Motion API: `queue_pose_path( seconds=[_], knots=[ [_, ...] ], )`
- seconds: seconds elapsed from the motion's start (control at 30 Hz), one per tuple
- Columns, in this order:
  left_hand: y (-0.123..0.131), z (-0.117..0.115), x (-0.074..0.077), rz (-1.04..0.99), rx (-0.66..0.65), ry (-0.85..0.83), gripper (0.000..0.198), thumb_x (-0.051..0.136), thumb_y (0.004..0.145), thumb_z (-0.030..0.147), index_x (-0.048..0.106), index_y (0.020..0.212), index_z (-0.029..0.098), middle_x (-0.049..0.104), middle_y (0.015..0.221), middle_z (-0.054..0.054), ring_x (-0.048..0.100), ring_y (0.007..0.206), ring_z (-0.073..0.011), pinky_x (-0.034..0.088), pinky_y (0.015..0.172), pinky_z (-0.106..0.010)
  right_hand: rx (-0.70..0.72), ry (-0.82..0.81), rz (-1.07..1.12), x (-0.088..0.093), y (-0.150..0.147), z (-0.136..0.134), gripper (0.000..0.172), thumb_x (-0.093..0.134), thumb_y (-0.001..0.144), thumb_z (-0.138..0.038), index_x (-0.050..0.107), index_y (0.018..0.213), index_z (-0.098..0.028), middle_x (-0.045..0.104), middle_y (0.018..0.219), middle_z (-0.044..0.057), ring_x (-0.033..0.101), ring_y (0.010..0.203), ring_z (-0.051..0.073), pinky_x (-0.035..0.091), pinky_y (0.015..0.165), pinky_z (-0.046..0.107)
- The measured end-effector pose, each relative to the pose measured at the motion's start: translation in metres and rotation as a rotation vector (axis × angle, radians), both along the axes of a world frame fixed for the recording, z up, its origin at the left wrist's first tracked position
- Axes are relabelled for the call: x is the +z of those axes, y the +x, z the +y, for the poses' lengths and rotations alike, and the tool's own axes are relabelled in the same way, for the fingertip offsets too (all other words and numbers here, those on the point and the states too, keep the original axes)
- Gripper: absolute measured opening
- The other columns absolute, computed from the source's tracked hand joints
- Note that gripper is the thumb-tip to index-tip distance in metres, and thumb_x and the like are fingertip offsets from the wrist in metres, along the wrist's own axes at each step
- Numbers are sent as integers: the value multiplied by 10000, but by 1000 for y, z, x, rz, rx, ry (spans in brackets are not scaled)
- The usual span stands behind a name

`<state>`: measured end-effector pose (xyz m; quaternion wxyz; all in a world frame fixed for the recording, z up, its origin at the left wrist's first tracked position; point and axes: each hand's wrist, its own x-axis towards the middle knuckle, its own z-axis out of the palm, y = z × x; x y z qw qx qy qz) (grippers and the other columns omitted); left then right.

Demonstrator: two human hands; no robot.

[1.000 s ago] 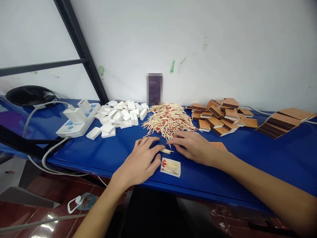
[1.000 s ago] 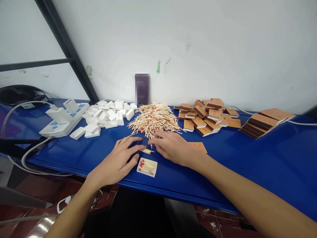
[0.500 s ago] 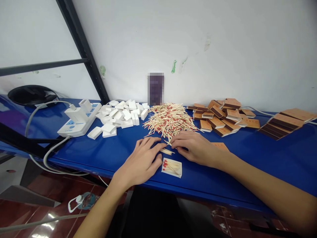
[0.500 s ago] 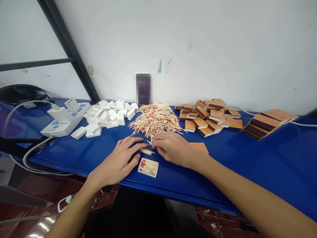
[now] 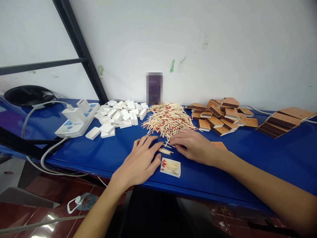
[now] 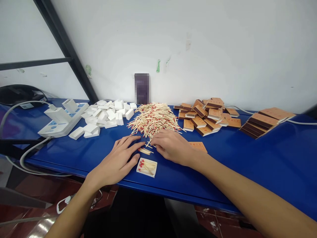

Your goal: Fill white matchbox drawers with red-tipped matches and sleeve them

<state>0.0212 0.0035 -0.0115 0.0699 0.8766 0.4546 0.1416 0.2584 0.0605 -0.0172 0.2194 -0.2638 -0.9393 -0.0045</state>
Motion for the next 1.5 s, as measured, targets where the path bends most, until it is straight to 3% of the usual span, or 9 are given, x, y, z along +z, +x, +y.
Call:
queue_pose_path(
  seconds=[0.23, 0.5, 0.73, 0.93, 1.03, 1.23, 1.5],
  knots=[
    [0, -1, 0, -24, -11, -7, 404, 399, 1020, 289, 529, 1393, 202, 491, 1445, -119, 388, 1376, -300, 340, 1121, -545, -7, 13, -35, 1, 5, 1, 282, 502, 903, -87, 723, 1041, -195, 679, 972, 86, 601, 889, 226, 469, 763, 359],
    [-1, 0, 0, -52, -13, -13, 403, 399, 1021, 296, 541, 1390, 215, 510, 1428, -114, 408, 1365, -306, 357, 1111, -547, -47, -73, -55, 5, 5, 2, 215, 537, 932, -173, 750, 950, -192, 647, 862, 78, 565, 831, 216, 429, 747, 352],
    [-1, 0, -1, -46, -15, 0, 404, 403, 1021, 296, 537, 1394, 218, 507, 1431, -114, 408, 1359, -303, 359, 1107, -546, -101, -154, -70, 5, 2, 4, 191, 540, 953, -207, 729, 969, -186, 719, 825, 47, 609, 758, 185, 383, 847, 380],
    [-1, 1, 0, -49, -16, -6, 408, 410, 1013, 286, 532, 1398, 229, 509, 1428, -111, 414, 1354, -305, 357, 1108, -551, -182, -160, -14, 1, -13, 6, 153, 577, 930, -214, 729, 929, -195, 702, 701, 12, 616, 663, 167, 408, 720, 304],
    [-1, 0, 0, -51, -12, -9, 406, 413, 1011, 281, 533, 1394, 228, 510, 1426, -110, 413, 1354, -303, 365, 1103, -545, -224, -162, -5, 1, -14, 4, 150, 575, 924, -216, 720, 956, -195, 720, 774, 31, 635, 715, 179, 413, 672, 286],
    [0, 0, 1, -36, -9, -13, 401, 411, 1018, 287, 530, 1395, 222, 503, 1435, -107, 405, 1364, -296, 351, 1116, -537, -247, -127, -23, 0, -6, 2, 170, 517, 946, -180, 685, 927, -168, 674, 896, 73, 635, 846, 208, 457, 750, 312],
    [0, 0, 1, -20, -10, -15, 399, 409, 1021, 290, 516, 1403, 250, 496, 1432, -93, 400, 1358, -286, 345, 1113, -529, -271, -78, -46, -2, -15, 1, 140, 525, 973, -205, 635, 896, -164, 597, 934, 71, 588, 799, 183, 440, 686, 292]
  ],
)
